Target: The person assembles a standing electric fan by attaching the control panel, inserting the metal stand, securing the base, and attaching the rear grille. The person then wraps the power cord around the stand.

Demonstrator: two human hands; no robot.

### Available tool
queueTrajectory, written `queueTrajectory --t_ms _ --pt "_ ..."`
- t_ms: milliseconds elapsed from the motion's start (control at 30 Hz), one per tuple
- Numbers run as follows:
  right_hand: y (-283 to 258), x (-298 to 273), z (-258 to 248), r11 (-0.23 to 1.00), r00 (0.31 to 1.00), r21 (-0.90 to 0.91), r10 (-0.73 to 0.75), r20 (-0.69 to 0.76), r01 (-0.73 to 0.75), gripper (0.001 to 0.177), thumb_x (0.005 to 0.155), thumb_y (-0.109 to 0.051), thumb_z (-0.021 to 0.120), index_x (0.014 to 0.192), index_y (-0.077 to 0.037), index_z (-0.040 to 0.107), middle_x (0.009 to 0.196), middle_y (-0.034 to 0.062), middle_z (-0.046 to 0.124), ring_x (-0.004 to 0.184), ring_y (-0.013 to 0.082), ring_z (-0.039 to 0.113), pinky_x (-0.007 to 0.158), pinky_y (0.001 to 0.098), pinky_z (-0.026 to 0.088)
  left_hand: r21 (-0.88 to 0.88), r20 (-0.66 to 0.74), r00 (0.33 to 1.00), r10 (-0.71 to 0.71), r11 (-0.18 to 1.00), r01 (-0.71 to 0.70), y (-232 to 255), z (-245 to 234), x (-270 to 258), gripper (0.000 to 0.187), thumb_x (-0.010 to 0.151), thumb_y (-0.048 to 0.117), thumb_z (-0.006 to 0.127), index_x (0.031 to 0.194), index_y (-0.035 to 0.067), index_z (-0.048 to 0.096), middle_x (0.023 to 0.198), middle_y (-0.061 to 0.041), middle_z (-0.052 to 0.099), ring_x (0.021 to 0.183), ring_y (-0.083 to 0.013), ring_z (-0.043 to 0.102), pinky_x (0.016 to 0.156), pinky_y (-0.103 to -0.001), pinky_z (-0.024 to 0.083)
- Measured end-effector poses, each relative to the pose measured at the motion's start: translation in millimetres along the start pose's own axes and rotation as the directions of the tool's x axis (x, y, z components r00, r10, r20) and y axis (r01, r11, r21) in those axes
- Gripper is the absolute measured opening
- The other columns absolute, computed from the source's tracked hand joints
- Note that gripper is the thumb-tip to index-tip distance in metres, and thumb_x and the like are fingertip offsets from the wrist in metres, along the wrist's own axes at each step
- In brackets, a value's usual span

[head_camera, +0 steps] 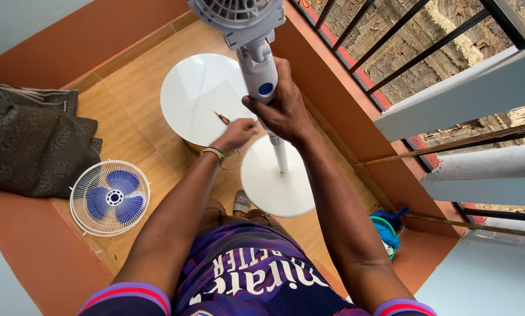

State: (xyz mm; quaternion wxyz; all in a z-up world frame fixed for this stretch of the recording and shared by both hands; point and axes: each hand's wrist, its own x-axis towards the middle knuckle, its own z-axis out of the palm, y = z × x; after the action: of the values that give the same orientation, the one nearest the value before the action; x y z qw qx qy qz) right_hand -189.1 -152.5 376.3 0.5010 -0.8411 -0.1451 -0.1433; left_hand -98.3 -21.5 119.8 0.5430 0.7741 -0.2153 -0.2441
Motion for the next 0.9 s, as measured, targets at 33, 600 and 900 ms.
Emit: queueTrajectory --t_ms 33,600,900 --pt "-3.4 0.3 -2.0 0.999 1.0 0.029 -0.025 0.009 0.025 0.063 0.094 -0.016 0.081 0.139 -0.006 0.039 0.115 0.0152 0.067 0.108 0.0245 0.07 0.089 0.0397 0.059 0.229 -0.1 0.995 -0.012 0.973 0.035 -12.5 -12.9 -2.7 0.03 0.1 0.026 0.072 0.096 -0.004 0.069 0.081 -0.015 0.065 0.079 -0.0246 0.059 0.073 -0.04 0.051" --pt "-10.2 73.8 66.3 0.924 0.962 0.268 -0.27 -0.046 0.272 0.051 0.106 -0.008 0.078 0.134 -0.008 0.036 0.107 0.0052 0.058 0.099 0.0139 0.065 0.085 0.0312 0.06 -0.388 -0.531 0.84 -0.113 0.913 -0.123 103.6 -147.5 -142.9 0.042 0.109 0.036 0.053 0.08 0.006 0.058 0.054 0.005 0.043 0.041 -0.0065 0.04 0.037 -0.025 0.037" --pt "-2.3 146.3 129.8 0.908 0.966 0.332 -0.229 -0.12 0.257 0.067 0.101 -0.009 0.077 0.144 -0.007 0.025 0.106 0.0054 0.068 0.097 0.0141 0.072 0.084 0.0322 0.065 -0.519 -0.555 0.819 -0.144 0.829 -0.206 99.4 -166.4 -117.7 0.027 0.104 0.017 0.058 0.129 0.007 0.064 0.076 0.002 0.058 0.053 -0.0052 0.049 0.045 -0.024 0.044"
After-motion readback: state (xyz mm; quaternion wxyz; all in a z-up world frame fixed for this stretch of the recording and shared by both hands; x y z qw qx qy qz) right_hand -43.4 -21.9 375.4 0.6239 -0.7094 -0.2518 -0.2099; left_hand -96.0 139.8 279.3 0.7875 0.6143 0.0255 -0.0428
